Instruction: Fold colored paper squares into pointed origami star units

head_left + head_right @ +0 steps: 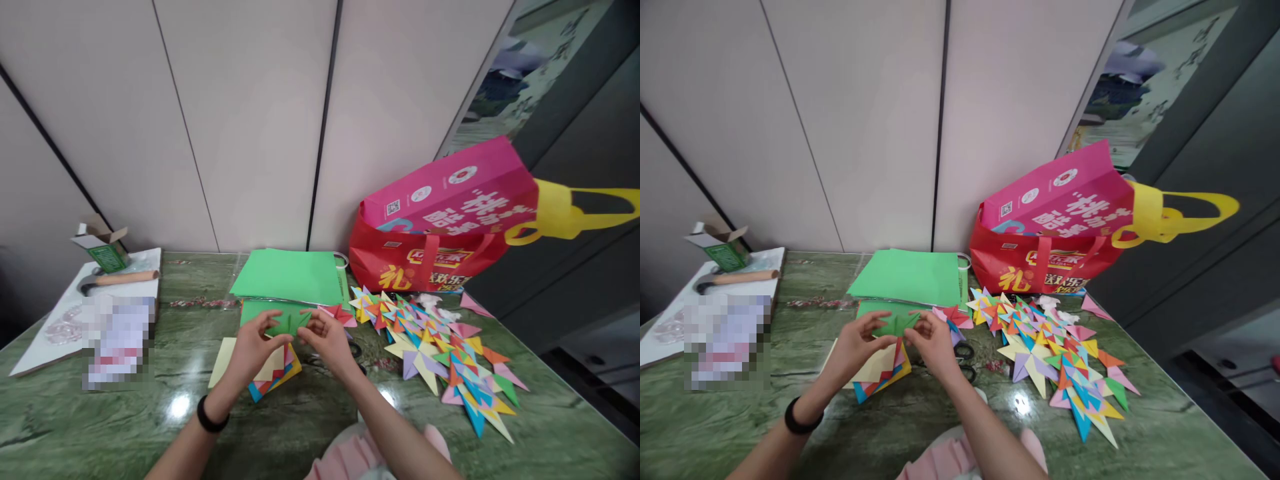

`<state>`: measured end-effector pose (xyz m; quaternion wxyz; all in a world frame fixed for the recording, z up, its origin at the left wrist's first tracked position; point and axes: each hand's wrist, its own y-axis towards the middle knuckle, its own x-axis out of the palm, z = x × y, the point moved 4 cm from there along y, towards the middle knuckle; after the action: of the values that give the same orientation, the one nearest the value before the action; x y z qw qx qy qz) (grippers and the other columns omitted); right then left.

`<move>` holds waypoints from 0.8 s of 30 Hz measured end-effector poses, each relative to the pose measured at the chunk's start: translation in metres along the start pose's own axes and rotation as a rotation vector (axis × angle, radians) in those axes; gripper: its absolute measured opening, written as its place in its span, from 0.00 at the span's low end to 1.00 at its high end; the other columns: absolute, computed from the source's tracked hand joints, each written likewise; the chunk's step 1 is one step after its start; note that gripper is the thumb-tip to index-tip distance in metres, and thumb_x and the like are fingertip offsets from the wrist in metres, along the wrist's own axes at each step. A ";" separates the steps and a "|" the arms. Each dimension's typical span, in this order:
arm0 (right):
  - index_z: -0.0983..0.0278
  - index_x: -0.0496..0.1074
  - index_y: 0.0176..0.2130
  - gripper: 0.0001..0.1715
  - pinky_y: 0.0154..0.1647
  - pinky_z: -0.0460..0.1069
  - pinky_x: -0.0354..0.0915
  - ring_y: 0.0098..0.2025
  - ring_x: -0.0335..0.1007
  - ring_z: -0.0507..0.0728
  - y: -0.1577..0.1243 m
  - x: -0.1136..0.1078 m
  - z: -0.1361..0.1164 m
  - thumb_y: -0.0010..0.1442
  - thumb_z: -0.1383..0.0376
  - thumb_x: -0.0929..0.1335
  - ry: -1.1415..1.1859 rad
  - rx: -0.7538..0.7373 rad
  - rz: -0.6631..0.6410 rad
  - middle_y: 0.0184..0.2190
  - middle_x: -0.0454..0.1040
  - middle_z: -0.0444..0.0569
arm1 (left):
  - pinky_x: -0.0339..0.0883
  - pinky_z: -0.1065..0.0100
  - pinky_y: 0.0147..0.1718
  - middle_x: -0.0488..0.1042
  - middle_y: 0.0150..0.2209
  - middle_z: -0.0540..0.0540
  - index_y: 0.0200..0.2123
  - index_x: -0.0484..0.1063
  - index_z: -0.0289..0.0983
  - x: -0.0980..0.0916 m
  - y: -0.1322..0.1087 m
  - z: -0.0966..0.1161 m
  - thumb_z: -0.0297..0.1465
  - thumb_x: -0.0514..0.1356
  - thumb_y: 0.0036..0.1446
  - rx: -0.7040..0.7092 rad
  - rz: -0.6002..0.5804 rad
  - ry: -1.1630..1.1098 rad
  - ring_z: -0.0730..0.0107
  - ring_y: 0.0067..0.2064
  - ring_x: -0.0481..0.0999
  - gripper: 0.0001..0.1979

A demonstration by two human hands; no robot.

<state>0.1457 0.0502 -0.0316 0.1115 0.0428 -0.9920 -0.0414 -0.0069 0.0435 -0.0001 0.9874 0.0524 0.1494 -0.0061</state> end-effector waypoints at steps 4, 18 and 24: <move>0.64 0.69 0.38 0.17 0.26 0.45 0.65 0.22 0.67 0.50 -0.002 0.002 0.003 0.44 0.67 0.71 -0.083 -0.037 -0.036 0.20 0.68 0.38 | 0.70 0.70 0.18 0.73 0.19 0.53 0.23 0.69 0.34 0.007 0.000 -0.006 0.31 0.68 0.35 -0.202 -0.117 -0.148 0.69 0.18 0.74 0.12; 0.64 0.72 0.29 0.14 0.29 0.47 0.66 0.25 0.66 0.52 -0.003 0.007 -0.004 0.41 0.60 0.73 -0.051 -0.036 -0.089 0.22 0.70 0.43 | 0.73 0.68 0.24 0.76 0.19 0.49 0.22 0.66 0.33 0.017 -0.007 -0.012 0.36 0.70 0.35 -0.274 -0.207 -0.405 0.67 0.22 0.77 0.17; 0.64 0.69 0.24 0.16 0.27 0.48 0.66 0.22 0.63 0.51 -0.002 0.007 -0.002 0.41 0.56 0.73 0.017 0.009 -0.032 0.19 0.65 0.40 | 0.71 0.70 0.21 0.74 0.17 0.52 0.21 0.63 0.35 0.018 -0.007 -0.012 0.34 0.70 0.35 -0.293 -0.175 -0.401 0.68 0.21 0.77 0.18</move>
<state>0.1395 0.0476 -0.0287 0.1189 0.0594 -0.9904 -0.0385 0.0063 0.0377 -0.0178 0.9900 -0.1067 -0.0462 -0.0799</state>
